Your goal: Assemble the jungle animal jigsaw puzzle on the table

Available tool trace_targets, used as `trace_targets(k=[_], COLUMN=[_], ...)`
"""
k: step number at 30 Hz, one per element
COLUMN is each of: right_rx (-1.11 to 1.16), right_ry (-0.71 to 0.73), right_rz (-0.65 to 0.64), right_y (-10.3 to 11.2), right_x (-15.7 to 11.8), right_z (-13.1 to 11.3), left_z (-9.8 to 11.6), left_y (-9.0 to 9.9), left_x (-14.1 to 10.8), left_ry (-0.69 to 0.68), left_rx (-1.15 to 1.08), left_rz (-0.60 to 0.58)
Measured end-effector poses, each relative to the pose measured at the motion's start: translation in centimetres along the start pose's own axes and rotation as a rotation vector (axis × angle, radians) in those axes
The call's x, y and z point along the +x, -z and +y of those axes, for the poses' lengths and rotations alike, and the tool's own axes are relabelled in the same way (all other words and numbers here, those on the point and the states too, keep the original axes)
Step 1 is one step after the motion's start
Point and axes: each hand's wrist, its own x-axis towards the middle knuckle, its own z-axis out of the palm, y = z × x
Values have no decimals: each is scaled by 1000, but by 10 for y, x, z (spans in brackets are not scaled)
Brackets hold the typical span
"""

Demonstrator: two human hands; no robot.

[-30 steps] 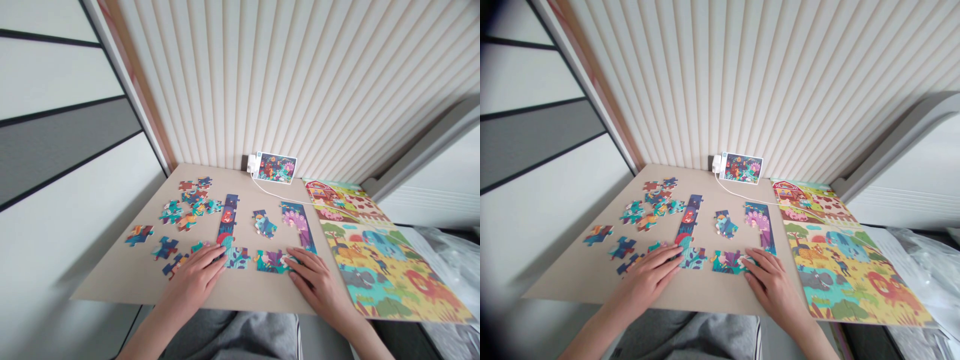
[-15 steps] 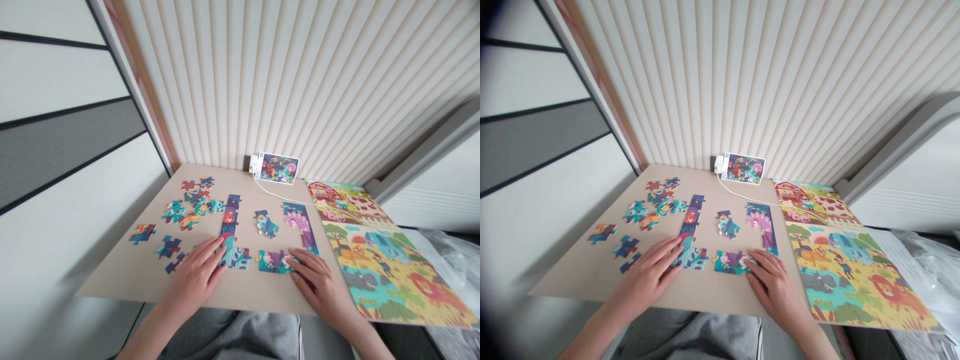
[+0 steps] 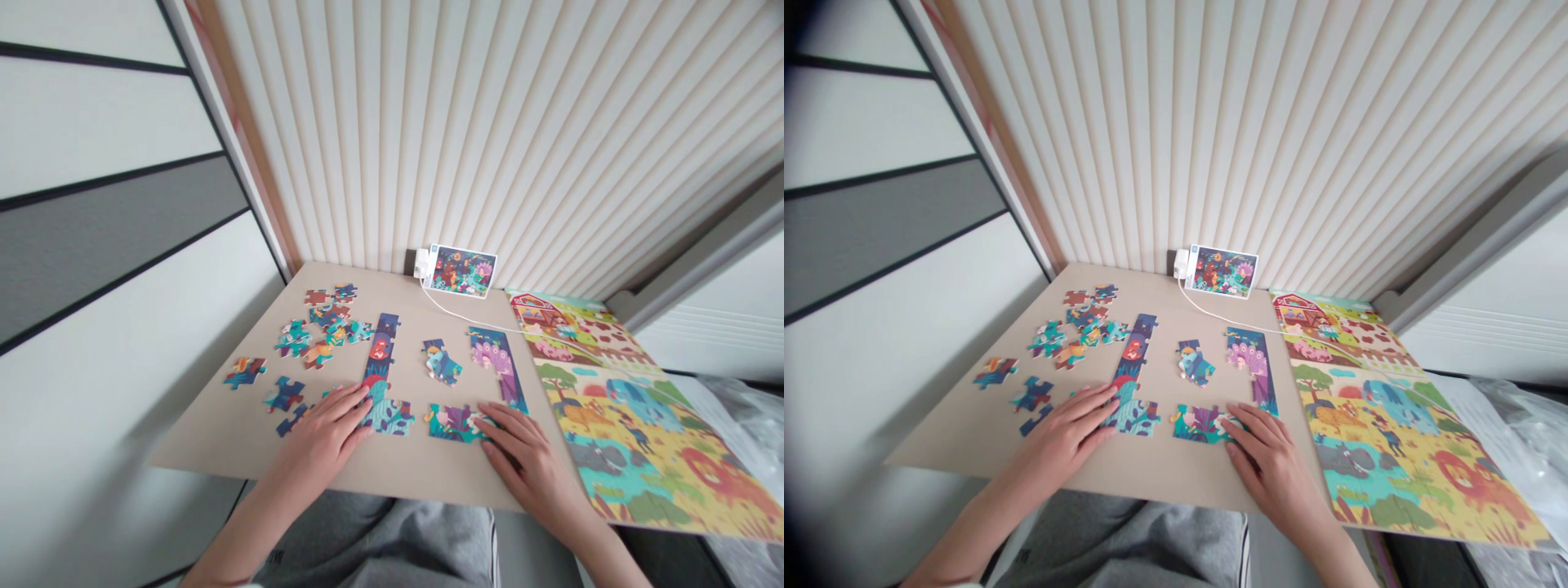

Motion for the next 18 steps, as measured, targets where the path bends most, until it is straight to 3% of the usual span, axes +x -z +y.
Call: trace_targets(k=[7,14,18], right_rx=[-7,-18,-21], right_ry=[8,4,24], right_rz=[27,19,36], right_y=[-2,-5,-7], right_x=[-1,-4,-5], right_z=[1,7,10], left_z=[10,24,7], left_y=[7,30,48], left_x=[4,-11,-31], left_ry=[8,-28,30], left_rx=[44,-7,34], left_rz=[-13,12,80])
